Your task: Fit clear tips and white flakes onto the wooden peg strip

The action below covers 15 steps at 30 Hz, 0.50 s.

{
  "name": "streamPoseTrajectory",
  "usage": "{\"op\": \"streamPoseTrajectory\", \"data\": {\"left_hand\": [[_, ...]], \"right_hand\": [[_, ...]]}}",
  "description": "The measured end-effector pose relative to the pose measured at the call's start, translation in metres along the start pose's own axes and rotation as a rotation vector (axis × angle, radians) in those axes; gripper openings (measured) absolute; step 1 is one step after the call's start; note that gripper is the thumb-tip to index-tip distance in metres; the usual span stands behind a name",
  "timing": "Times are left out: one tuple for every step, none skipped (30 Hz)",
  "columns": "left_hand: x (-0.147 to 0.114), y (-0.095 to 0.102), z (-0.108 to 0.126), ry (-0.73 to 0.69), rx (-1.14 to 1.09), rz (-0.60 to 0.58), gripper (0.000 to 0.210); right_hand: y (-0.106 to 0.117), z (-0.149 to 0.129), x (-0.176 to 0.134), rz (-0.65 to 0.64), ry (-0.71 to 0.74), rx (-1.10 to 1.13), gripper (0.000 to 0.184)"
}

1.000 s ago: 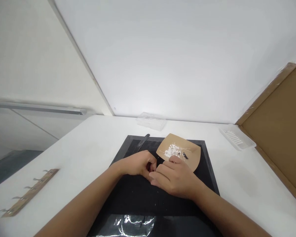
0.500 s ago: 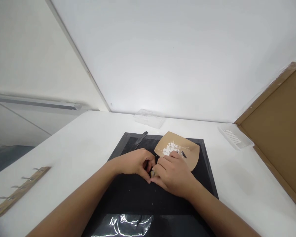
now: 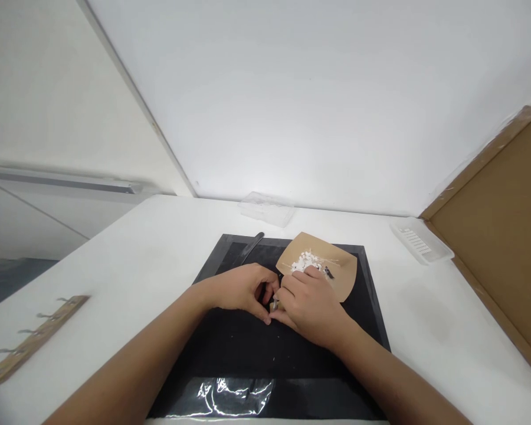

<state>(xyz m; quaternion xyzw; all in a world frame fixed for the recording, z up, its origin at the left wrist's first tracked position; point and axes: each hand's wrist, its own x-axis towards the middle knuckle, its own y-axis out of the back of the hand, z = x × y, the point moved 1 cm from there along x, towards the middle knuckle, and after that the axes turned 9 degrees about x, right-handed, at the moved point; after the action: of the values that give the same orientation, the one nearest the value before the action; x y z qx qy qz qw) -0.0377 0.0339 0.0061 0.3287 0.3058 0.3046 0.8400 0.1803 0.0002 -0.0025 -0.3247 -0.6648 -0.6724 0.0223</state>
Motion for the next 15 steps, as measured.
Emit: {"op": "streamPoseTrajectory", "data": {"left_hand": [[-0.0001,0.0001,0.0001,0.001,0.005,0.001,0.042],[-0.0001,0.0000,0.0000,-0.003,0.009,0.001,0.043],[-0.0001,-0.0002,-0.0005,-0.010,0.012,0.003,0.043],[0.0000,-0.0005,-0.0012,-0.018,0.012,0.004,0.044],[0.0002,-0.0008,-0.0020,-0.025,0.011,0.008,0.044],[0.0004,-0.0012,-0.0028,-0.030,0.009,0.009,0.045],[0.0006,-0.0016,-0.0035,-0.032,0.007,0.009,0.045],[0.0008,-0.0019,-0.0039,-0.032,0.005,0.009,0.045],[0.0009,-0.0021,-0.0040,-0.031,0.004,0.010,0.044],[0.0010,-0.0022,-0.0038,-0.029,0.002,0.010,0.044],[0.0010,-0.0021,-0.0034,-0.027,-0.001,0.012,0.042],[0.0009,-0.0019,-0.0027,-0.024,-0.003,0.013,0.041],[0.0007,-0.0016,-0.0020,-0.020,-0.004,0.015,0.040],[0.0004,-0.0013,-0.0012,-0.016,-0.006,0.013,0.040],[0.0001,-0.0009,-0.0006,-0.013,-0.007,0.010,0.040]], "right_hand": [[-0.0001,0.0002,0.0002,-0.001,0.000,-0.002,0.032],[-0.0003,0.0004,0.0004,-0.003,0.000,-0.002,0.032],[-0.0004,0.0006,0.0006,-0.005,-0.001,-0.002,0.031],[-0.0005,0.0007,0.0008,-0.007,-0.002,-0.002,0.031],[-0.0006,0.0008,0.0011,-0.008,-0.002,-0.001,0.030],[-0.0006,0.0007,0.0013,-0.008,-0.002,-0.001,0.030],[-0.0006,0.0006,0.0016,-0.006,-0.002,-0.002,0.030],[-0.0005,0.0005,0.0018,-0.002,-0.001,-0.003,0.030],[-0.0004,0.0003,0.0020,0.003,-0.003,-0.005,0.030],[-0.0004,0.0002,0.0022,0.006,-0.004,-0.007,0.031],[-0.0005,0.0002,0.0022,0.010,-0.005,-0.010,0.031],[-0.0007,0.0002,0.0021,0.011,-0.005,-0.012,0.031],[-0.0010,0.0002,0.0019,0.011,-0.005,-0.013,0.031],[-0.0014,0.0004,0.0016,0.010,-0.007,-0.013,0.031],[-0.0018,0.0005,0.0011,0.010,-0.007,-0.011,0.031]]}}
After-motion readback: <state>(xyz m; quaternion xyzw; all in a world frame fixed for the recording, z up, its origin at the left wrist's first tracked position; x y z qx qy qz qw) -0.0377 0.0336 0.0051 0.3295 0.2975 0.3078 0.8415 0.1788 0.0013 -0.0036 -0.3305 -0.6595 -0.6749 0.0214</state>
